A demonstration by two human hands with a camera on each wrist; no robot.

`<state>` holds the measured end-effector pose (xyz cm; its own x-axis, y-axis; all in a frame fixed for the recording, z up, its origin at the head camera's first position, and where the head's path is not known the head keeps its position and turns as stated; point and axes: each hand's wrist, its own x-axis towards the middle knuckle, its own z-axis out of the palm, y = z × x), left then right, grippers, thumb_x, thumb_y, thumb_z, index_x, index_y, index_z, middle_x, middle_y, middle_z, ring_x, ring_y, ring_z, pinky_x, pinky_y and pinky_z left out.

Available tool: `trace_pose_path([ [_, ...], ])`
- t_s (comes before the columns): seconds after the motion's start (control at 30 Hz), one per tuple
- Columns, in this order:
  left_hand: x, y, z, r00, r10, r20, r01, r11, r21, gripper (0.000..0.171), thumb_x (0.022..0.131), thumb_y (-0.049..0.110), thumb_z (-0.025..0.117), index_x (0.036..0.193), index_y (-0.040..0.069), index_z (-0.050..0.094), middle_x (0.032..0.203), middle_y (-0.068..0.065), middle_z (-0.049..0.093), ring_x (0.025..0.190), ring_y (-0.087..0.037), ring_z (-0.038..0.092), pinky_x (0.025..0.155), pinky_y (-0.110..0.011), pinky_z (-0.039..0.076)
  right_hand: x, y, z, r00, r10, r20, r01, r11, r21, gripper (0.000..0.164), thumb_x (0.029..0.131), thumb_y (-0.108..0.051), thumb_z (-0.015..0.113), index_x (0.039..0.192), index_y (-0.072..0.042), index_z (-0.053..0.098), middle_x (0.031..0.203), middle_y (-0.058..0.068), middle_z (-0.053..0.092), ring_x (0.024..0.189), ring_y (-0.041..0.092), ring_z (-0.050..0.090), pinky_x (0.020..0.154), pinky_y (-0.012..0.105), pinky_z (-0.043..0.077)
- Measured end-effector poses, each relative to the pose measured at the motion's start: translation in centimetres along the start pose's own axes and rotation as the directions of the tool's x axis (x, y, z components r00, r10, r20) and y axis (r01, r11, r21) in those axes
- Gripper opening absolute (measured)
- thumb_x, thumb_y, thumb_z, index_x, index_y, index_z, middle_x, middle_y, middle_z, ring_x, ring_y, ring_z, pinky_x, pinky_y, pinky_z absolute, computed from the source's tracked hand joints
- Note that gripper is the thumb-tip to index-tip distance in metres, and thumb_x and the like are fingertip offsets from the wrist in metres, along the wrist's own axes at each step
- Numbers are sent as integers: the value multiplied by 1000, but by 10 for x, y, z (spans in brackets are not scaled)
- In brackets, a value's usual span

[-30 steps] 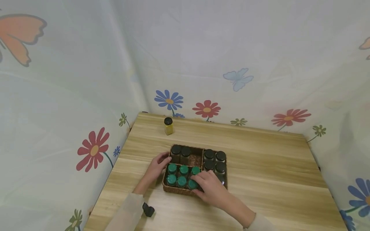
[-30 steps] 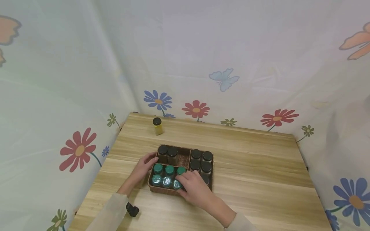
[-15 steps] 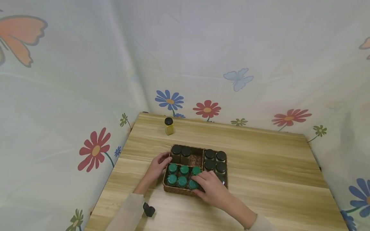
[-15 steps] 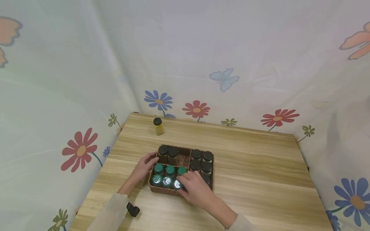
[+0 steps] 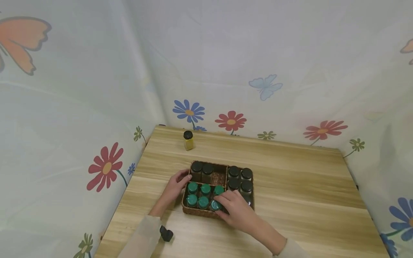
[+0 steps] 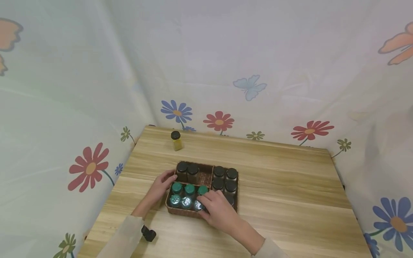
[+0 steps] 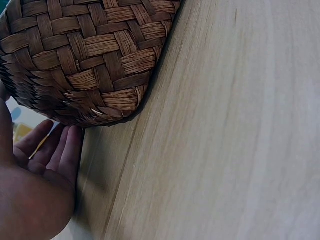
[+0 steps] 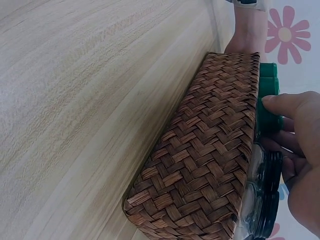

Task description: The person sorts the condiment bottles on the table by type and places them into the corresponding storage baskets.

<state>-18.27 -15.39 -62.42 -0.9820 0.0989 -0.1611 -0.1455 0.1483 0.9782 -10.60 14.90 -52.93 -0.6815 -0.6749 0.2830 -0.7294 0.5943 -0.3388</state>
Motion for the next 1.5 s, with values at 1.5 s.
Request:
trace_pose_path([
  [1.5, -15, 38, 2, 999, -34, 21, 34, 999, -38, 54, 108, 29, 65, 152, 0, 53, 149, -24, 58, 137, -40, 55, 113, -55, 48, -4, -2, -1, 996, 17, -92, -11, 998, 65, 34, 88, -20, 90, 118, -14, 74, 116, -5, 69, 107, 14, 63, 82, 35, 57],
])
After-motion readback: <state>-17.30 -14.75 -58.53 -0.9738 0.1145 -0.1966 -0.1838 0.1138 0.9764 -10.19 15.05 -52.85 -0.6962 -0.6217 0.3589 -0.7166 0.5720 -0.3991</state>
